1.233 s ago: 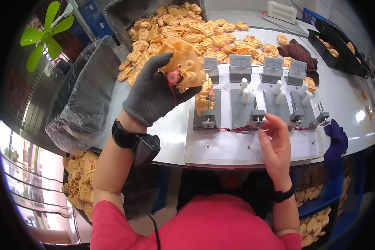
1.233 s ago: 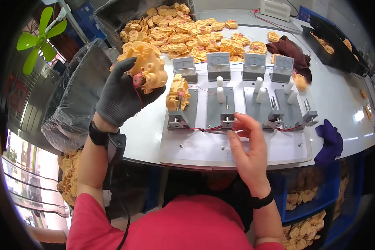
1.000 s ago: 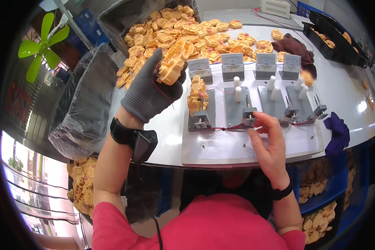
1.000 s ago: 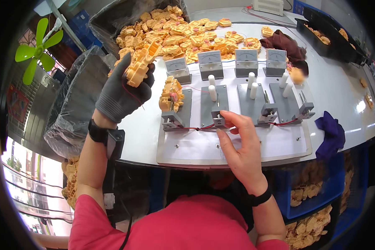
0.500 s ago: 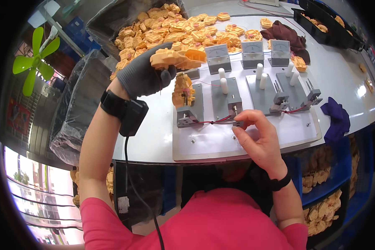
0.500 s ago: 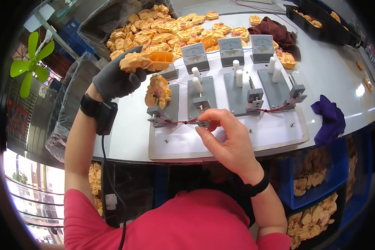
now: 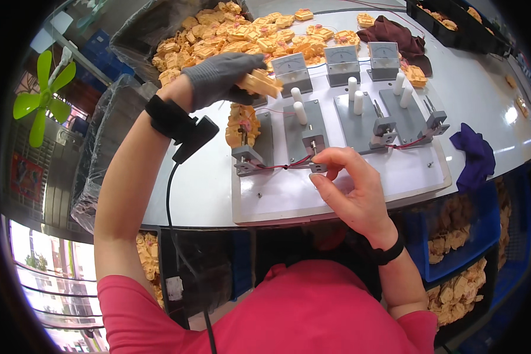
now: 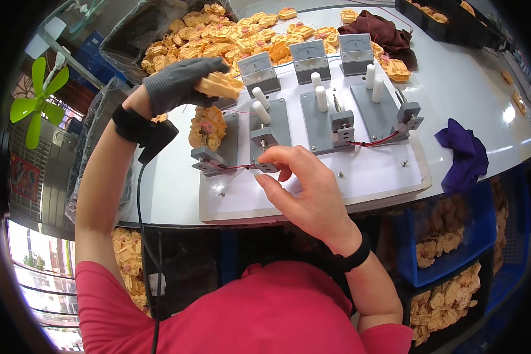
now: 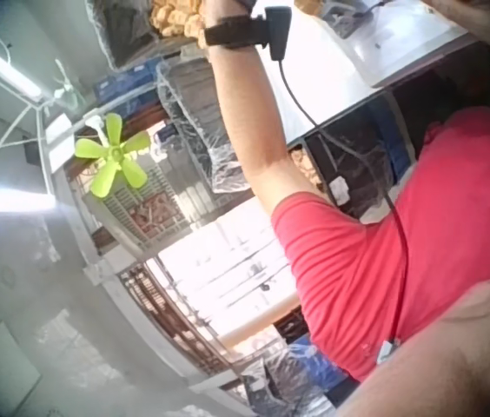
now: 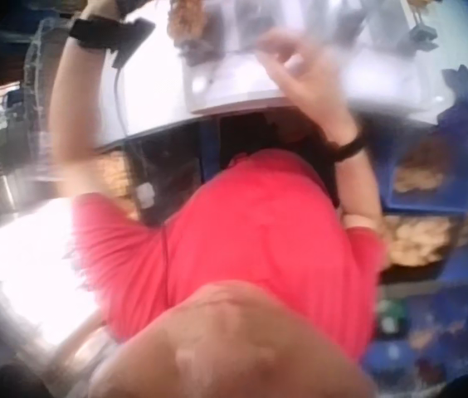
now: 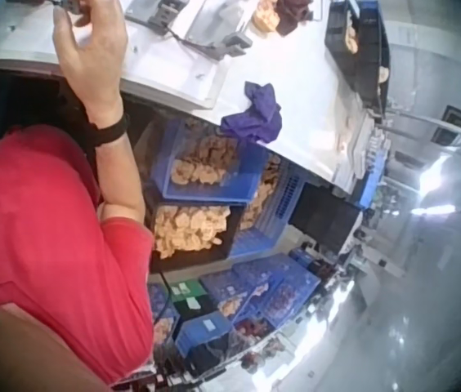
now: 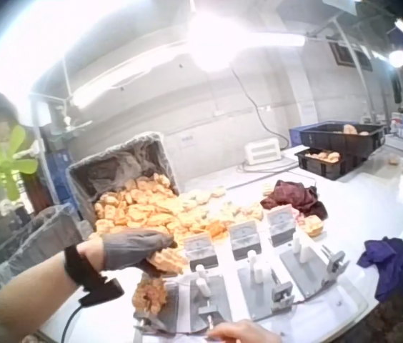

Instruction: The person places small, beige plastic components onto a white testing board with metal fixtures and wires. They use their hands to position the parts and occasionally wipe the board with a cloth. The person handles the components one at a time, placing them into slots on the board.

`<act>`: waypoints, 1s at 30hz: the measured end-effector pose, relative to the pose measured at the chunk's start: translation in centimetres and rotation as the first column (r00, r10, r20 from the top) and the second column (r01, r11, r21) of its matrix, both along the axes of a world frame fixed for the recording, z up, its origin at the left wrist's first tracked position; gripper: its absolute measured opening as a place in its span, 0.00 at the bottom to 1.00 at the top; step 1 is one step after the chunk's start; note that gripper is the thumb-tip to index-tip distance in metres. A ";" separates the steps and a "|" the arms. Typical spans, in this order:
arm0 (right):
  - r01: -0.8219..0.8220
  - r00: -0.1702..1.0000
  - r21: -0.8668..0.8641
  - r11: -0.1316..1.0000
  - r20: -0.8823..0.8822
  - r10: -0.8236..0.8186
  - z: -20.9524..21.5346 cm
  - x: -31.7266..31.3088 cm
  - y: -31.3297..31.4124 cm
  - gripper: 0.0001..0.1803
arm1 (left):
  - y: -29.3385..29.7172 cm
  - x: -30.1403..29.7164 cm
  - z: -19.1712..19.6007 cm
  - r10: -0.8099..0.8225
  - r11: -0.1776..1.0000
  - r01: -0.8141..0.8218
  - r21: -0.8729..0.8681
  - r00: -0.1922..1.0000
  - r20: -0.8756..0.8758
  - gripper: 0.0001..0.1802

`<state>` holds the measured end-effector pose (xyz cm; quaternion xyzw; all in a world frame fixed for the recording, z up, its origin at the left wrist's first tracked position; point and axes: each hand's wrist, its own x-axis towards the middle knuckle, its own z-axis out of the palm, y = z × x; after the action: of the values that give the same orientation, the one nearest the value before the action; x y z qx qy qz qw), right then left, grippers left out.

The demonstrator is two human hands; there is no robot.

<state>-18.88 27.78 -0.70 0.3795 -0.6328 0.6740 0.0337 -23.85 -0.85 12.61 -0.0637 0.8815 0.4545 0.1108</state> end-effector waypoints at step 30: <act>0.039 0.999 -0.014 0.999 -0.007 -0.039 -0.1 0.3 0.0 0.18 | 6.9 0.2 -0.1 -0.594 0.560 0.532 -0.635 0.793 0.140 0.33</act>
<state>-18.57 27.78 -0.78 0.3693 -0.6352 0.6764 0.0516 -23.66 6.08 12.53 0.2073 0.9592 0.0652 0.1811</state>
